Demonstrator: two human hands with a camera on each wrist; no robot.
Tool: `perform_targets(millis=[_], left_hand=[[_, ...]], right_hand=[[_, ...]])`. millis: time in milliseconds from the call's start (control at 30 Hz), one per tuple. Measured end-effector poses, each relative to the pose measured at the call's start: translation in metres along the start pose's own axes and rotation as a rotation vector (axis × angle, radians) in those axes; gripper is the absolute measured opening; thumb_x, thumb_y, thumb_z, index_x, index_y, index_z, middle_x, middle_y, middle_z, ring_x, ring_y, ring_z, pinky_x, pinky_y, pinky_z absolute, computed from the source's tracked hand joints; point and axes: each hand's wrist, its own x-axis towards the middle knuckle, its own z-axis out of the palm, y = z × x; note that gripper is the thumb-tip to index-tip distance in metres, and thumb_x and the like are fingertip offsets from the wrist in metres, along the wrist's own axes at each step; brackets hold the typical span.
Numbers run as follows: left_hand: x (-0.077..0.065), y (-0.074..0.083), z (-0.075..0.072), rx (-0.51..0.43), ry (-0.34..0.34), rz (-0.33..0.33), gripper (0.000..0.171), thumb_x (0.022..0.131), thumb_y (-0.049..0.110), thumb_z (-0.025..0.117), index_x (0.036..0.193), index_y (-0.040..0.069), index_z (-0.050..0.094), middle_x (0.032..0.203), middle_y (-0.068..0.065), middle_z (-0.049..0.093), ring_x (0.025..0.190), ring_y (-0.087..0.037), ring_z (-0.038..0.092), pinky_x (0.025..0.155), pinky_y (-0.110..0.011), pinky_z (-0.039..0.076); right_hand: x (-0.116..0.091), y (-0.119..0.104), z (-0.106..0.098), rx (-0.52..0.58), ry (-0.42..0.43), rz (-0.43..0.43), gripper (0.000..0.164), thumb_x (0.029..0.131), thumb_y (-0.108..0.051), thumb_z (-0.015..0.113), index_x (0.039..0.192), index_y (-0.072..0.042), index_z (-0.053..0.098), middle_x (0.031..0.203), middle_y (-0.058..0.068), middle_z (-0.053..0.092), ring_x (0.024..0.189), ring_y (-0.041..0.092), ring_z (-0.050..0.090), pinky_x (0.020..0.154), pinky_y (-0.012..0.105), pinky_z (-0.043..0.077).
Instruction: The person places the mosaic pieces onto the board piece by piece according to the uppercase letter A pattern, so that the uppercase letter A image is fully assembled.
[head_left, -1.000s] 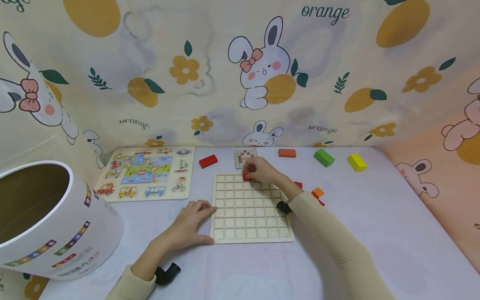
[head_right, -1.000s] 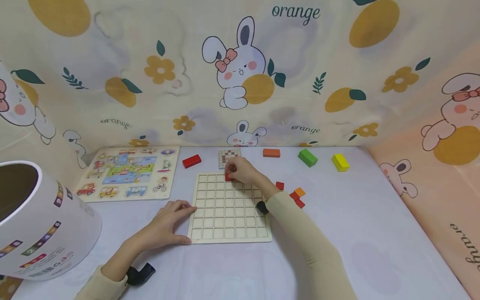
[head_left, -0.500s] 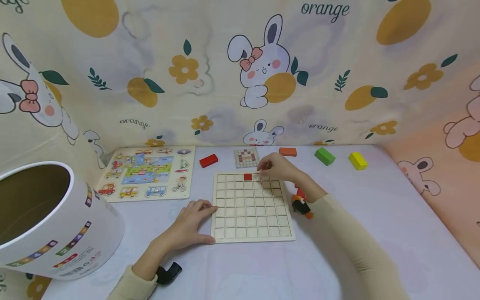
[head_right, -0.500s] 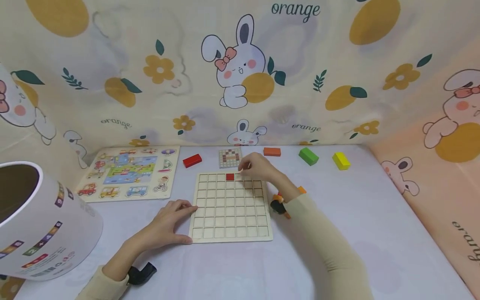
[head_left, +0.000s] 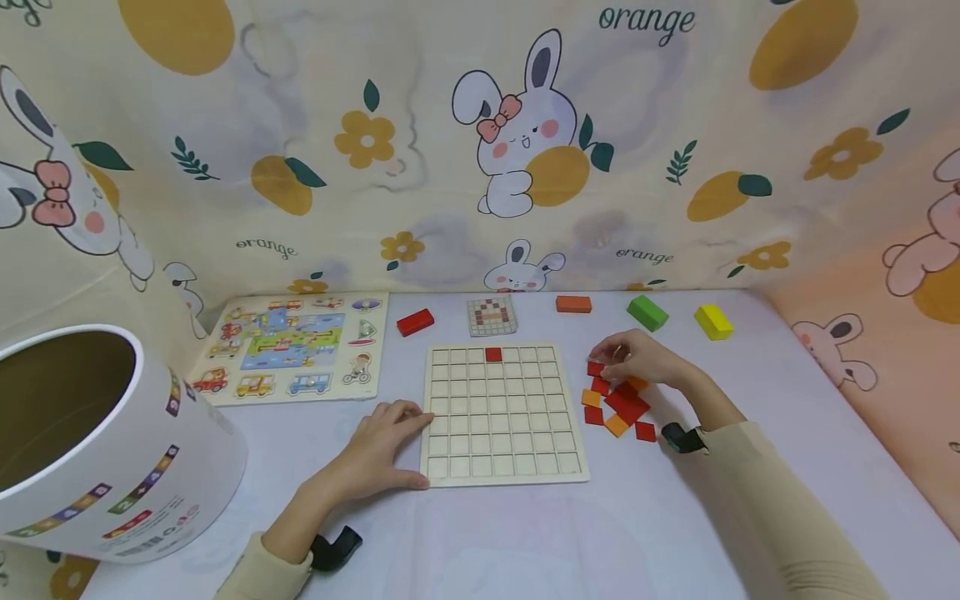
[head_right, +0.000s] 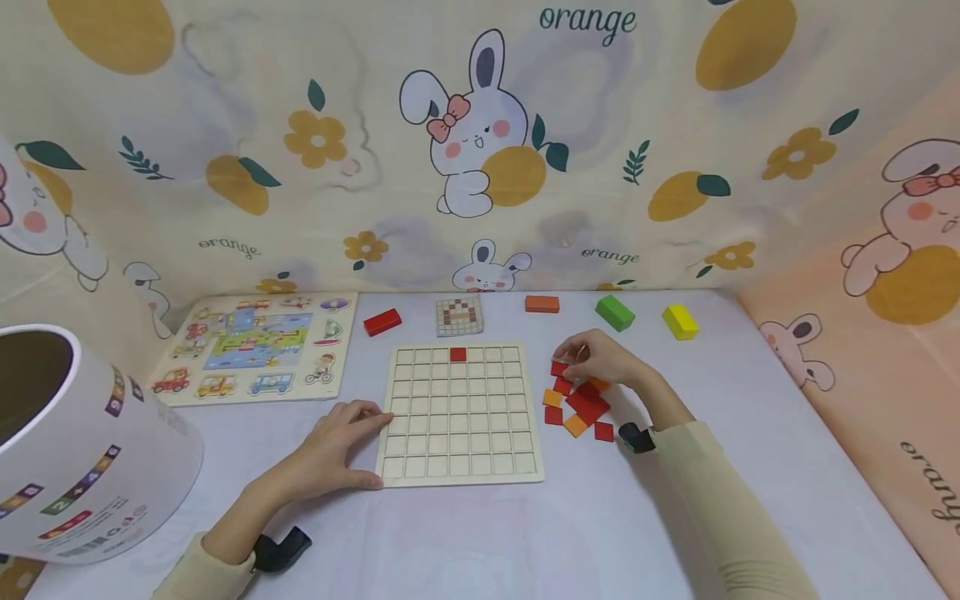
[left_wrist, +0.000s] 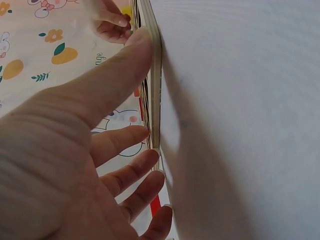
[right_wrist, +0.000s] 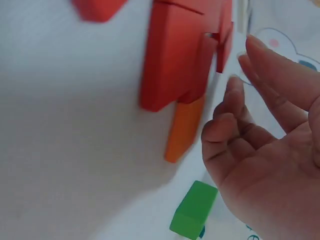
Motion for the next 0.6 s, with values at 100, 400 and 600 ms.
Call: perform_targets(millis=[100, 400, 600], left_hand=[[0.000, 0.000, 0.000, -0.002, 0.004, 0.004, 0.089, 0.067, 0.043, 0.090, 0.142, 0.011, 0.055, 0.135, -0.004, 0.049, 0.119, -0.024, 0.041, 0.095, -0.046, 0.036], [0.000, 0.000, 0.001, -0.002, 0.001, -0.001, 0.089, 0.067, 0.045, 0.090, 0.143, 0.011, 0.055, 0.135, -0.003, 0.048, 0.120, -0.023, 0.041, 0.096, -0.046, 0.036], [0.000, 0.001, 0.000, -0.003, 0.006, -0.002, 0.089, 0.067, 0.043, 0.090, 0.142, 0.010, 0.056, 0.134, -0.003, 0.049, 0.119, -0.024, 0.041, 0.095, -0.046, 0.036]], right_hand=[[0.002, 0.004, 0.003, -0.021, 0.019, -0.047, 0.027, 0.089, -0.005, 0.072, 0.116, -0.001, 0.070, 0.094, 0.010, 0.060, 0.088, 0.026, 0.051, 0.070, 0.025, 0.047], [0.006, 0.010, 0.007, -0.056, 0.033, -0.125, 0.027, 0.088, 0.000, 0.071, 0.115, 0.000, 0.070, 0.100, 0.010, 0.062, 0.091, 0.026, 0.053, 0.074, 0.025, 0.049], [0.012, -0.002, 0.007, -0.065, 0.010, -0.120, 0.017, 0.088, -0.001, 0.072, 0.104, -0.001, 0.066, 0.096, 0.009, 0.061, 0.091, 0.026, 0.054, 0.074, 0.026, 0.051]])
